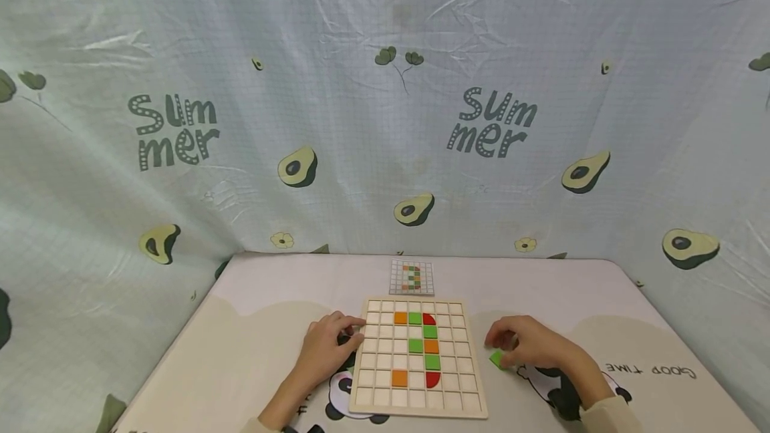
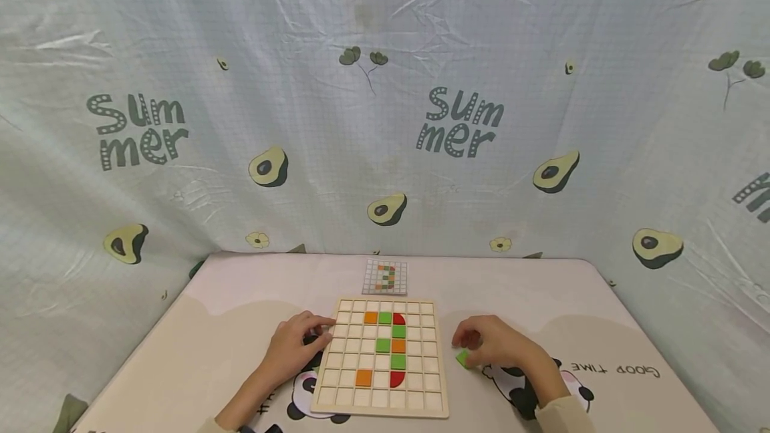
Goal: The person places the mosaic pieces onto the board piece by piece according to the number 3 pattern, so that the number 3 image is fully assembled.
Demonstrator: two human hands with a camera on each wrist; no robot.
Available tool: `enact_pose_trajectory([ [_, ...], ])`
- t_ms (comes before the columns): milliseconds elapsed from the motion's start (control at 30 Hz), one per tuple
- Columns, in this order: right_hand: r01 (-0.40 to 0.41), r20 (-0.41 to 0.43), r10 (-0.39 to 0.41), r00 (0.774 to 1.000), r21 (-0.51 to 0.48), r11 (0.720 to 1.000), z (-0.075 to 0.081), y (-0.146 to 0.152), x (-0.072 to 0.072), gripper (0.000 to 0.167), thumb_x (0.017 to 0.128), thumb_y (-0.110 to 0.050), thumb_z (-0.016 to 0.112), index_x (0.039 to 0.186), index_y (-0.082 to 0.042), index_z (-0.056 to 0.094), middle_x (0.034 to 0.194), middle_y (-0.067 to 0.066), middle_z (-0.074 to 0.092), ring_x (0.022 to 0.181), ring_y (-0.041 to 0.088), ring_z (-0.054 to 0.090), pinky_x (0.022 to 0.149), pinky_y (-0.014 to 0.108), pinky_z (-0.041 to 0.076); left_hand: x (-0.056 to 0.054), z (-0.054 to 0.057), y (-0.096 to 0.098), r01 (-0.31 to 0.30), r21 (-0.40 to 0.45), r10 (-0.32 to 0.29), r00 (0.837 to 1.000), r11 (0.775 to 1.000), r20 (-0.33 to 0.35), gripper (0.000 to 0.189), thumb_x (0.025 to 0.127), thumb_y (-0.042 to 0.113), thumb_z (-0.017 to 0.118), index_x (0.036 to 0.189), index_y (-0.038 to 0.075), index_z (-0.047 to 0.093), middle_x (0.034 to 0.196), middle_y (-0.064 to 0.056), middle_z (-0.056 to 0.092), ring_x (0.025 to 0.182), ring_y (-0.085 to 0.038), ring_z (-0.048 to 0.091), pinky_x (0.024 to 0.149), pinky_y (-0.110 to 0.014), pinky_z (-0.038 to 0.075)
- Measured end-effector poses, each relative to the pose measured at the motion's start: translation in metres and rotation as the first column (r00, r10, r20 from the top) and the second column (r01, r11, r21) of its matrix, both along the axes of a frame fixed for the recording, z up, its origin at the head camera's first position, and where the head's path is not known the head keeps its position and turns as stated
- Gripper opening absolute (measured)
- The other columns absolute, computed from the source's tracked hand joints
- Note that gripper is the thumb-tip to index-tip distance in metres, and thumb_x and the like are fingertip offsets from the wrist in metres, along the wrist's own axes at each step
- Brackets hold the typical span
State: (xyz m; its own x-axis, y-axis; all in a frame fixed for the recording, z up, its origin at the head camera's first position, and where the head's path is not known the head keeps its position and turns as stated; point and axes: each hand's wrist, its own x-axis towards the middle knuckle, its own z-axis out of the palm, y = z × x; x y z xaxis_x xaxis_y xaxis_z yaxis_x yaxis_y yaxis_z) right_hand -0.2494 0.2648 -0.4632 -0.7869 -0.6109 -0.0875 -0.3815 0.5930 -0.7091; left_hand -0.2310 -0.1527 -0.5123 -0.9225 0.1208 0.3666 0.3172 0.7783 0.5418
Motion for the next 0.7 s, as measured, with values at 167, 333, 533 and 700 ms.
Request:
enact_pose_trajectory([
  [167,0.01,0.025,-0.01,1.0,-0.007,1.0,-0.0031,-0.0041,-0.0003,0.038,0.073,-0.004,0.085,0.107,-0.014,0.071,0.108,-0.001,0.07,0.093,0.008,0.06,0.078,0.027,0.05,0.0005,0.0005,-0.0002,0.004,0.004,-0.004,1.0,1.0,-0.005,0.017,0.088,0.026,0.077,0.106,0.025,0.08,0.079,0.014,0.059,0.075,-0.002,0.05,0.072,-0.028,0.03],
  [333,-0.002,0.073,0.004,0.997,-0.031,1.0,-0.0033,-0.0071,0.0007,0.039,0.071,0.004,0.081,0.106,-0.011,0.072,0.107,0.003,0.069,0.09,0.01,0.058,0.076,0.026,0.048,0.0014,0.0003,-0.001,0.004,0.005,-0.004,1.0,1.0,-0.008,0.018,0.088,0.025,0.078,0.105,0.023,0.08,0.079,0.012,0.061,0.076,-0.003,0.052,0.072,-0.029,0.031],
  [533,-0.012,0.054,0.014,0.998,-0.031,0.999,-0.0035,-0.0073,0.0013,0.033,0.074,0.002,0.081,0.103,-0.01,0.072,0.103,0.004,0.068,0.087,0.009,0.058,0.074,0.025,0.05,0.0006,-0.0008,-0.0007,0.006,0.002,-0.006,1.0,1.0,-0.007,0.018,0.088,0.026,0.078,0.106,0.024,0.08,0.079,0.014,0.059,0.076,-0.002,0.051,0.073,-0.028,0.031],
  [700,-0.009,0.034,0.01,0.999,-0.009,1.0,-0.0025,-0.0072,0.0012,0.031,0.075,-0.002,0.083,0.102,-0.011,0.072,0.099,0.001,0.068,0.085,0.008,0.058,0.074,0.025,0.05,-0.0001,-0.001,-0.0007,0.006,0.001,-0.006,1.0,1.0,-0.007,0.018,0.088,0.026,0.078,0.106,0.025,0.08,0.079,0.015,0.059,0.075,-0.001,0.051,0.073,-0.028,0.031],
])
